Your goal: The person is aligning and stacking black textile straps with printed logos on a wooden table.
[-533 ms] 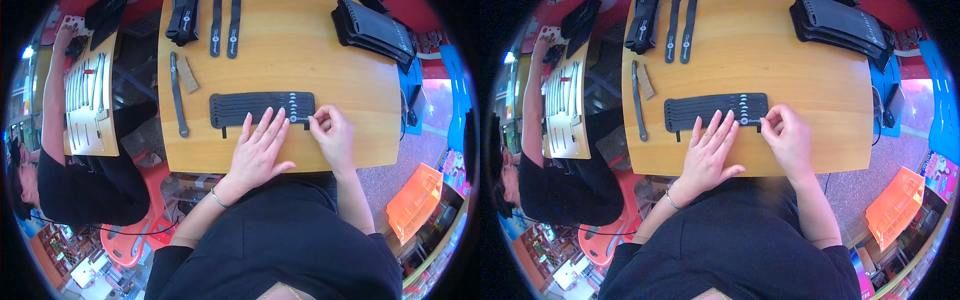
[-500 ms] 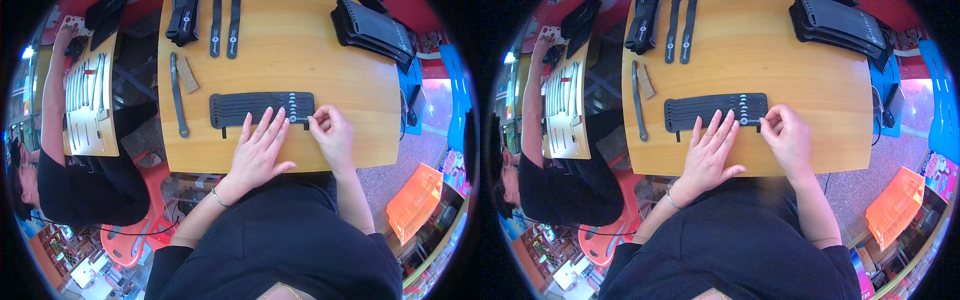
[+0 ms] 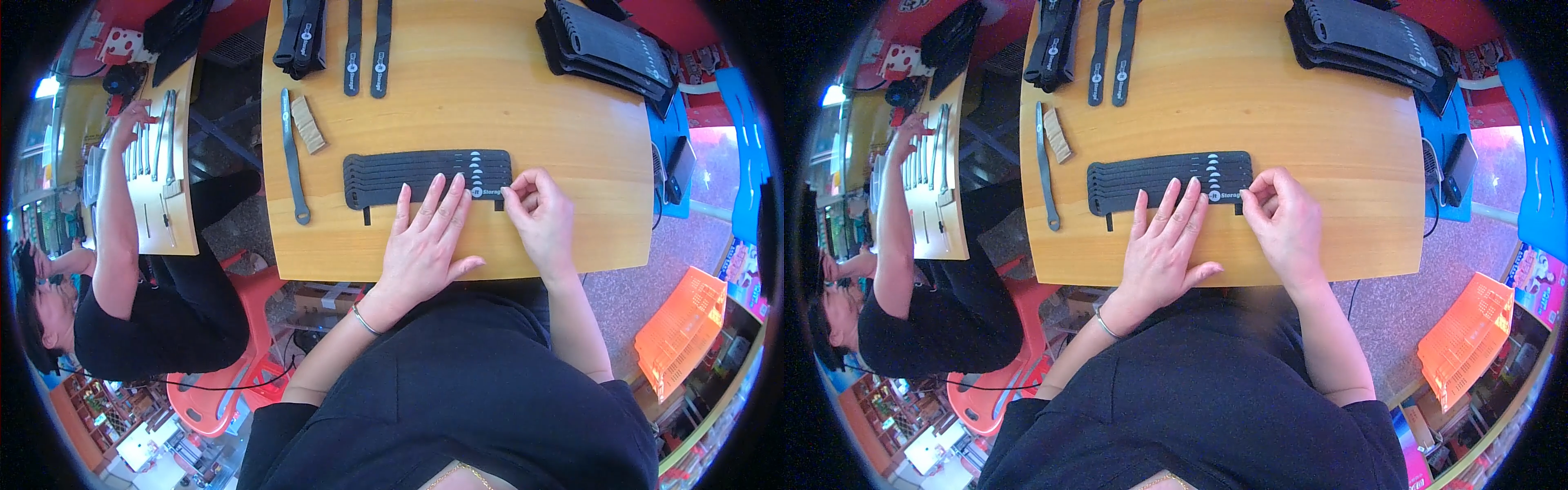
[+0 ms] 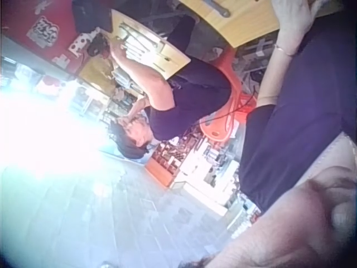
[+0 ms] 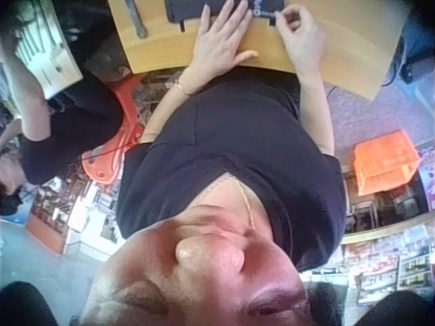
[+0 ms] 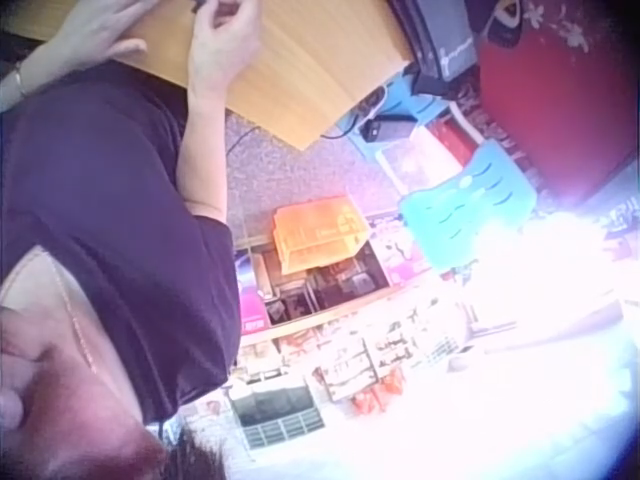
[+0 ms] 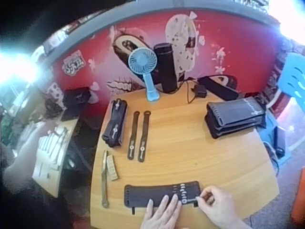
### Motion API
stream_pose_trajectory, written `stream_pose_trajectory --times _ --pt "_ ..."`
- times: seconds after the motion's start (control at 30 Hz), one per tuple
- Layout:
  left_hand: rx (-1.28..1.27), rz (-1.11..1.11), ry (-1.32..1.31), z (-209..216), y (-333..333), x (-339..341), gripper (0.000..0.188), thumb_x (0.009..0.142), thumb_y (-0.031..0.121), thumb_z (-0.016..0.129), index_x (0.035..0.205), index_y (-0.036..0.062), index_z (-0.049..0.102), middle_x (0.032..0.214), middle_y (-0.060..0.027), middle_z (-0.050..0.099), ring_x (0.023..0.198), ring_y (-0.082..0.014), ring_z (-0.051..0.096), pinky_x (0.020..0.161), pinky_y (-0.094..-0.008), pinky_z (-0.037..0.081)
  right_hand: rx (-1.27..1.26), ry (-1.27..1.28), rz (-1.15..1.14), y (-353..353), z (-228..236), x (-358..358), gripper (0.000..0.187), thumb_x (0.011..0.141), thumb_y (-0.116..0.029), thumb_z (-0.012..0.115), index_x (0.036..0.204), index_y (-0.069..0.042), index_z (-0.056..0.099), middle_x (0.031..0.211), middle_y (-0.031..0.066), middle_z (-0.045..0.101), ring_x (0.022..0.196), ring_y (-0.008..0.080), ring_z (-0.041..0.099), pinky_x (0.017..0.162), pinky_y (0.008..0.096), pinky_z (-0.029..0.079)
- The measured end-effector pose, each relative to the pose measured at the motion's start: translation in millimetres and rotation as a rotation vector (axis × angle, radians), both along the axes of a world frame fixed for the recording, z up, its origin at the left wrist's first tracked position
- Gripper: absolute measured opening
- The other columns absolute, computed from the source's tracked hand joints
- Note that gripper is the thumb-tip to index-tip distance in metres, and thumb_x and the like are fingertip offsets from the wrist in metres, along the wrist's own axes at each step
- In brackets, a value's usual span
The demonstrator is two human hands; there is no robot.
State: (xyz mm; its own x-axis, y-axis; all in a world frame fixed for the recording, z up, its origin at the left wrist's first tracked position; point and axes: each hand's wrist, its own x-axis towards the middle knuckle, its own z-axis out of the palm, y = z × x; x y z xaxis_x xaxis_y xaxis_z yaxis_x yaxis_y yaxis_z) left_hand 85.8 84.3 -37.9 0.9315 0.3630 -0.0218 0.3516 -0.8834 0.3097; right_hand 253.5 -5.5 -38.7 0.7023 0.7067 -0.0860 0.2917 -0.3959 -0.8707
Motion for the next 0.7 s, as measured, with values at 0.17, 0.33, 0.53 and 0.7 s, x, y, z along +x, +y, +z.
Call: stream_pose_trajectory --times 0.17,0.33,0.53,0.7 --pt "0.016 0.005 0.008 -0.4 -0.7 0.7 0.089 0.08 0.066 0.045 0.14 0.0012 0.036 0.15 -0.0126 0.028 0.141 -0.029 0.02 0.113 -0.0536 0.006 -0.011 -0.041 0.002 0.4 1.0 -1.2 0.015 0.078 -0.006 0.071 0.081 -0.005 0.056 0.068 0.0041 0.062 0.052 0.0112 0.059 0.05 0.0254 0.045" --pt "0.018 0.007 0.005 -0.2 -1.0 0.4 0.089 0.079 0.065 0.048 0.141 0.0013 0.035 0.151 -0.0125 0.028 0.141 -0.0287 0.02 0.113 -0.0536 0.007 0.029 -0.119 -0.019 0.0 0.1 -1.8 0.019 0.076 -0.004 0.071 0.087 -0.003 0.056 0.074 0.006 0.058 0.05 0.0117 0.054 0.051 0.026 0.045" --pt "0.004 0.007 -0.003 -1.5 -2.0 0.0 0.092 0.077 0.064 0.053 0.142 0.0022 0.033 0.151 -0.0122 0.026 0.142 -0.0285 0.019 0.113 -0.0537 0.007 0.057 -0.07 -0.022 -2.4 -5.9 0.2 0.019 0.076 -0.002 0.07 0.089 -0.002 0.056 0.078 0.0065 0.056 0.053 0.0117 0.054 0.053 0.0254 0.046" --pt "0.007 0.007 -0.016 -2.3 -3.2 -1.5 0.093 0.076 0.063 0.054 0.143 0.0025 0.032 0.152 -0.0124 0.025 0.142 -0.029 0.019 0.113 -0.0532 0.008 0.115 -0.051 0.019 -7.7 -5.2 0.8 0.015 0.078 0.001 0.066 0.089 -0.002 0.056 0.082 0.0065 0.058 0.057 0.0113 0.056 0.053 0.0244 0.046"
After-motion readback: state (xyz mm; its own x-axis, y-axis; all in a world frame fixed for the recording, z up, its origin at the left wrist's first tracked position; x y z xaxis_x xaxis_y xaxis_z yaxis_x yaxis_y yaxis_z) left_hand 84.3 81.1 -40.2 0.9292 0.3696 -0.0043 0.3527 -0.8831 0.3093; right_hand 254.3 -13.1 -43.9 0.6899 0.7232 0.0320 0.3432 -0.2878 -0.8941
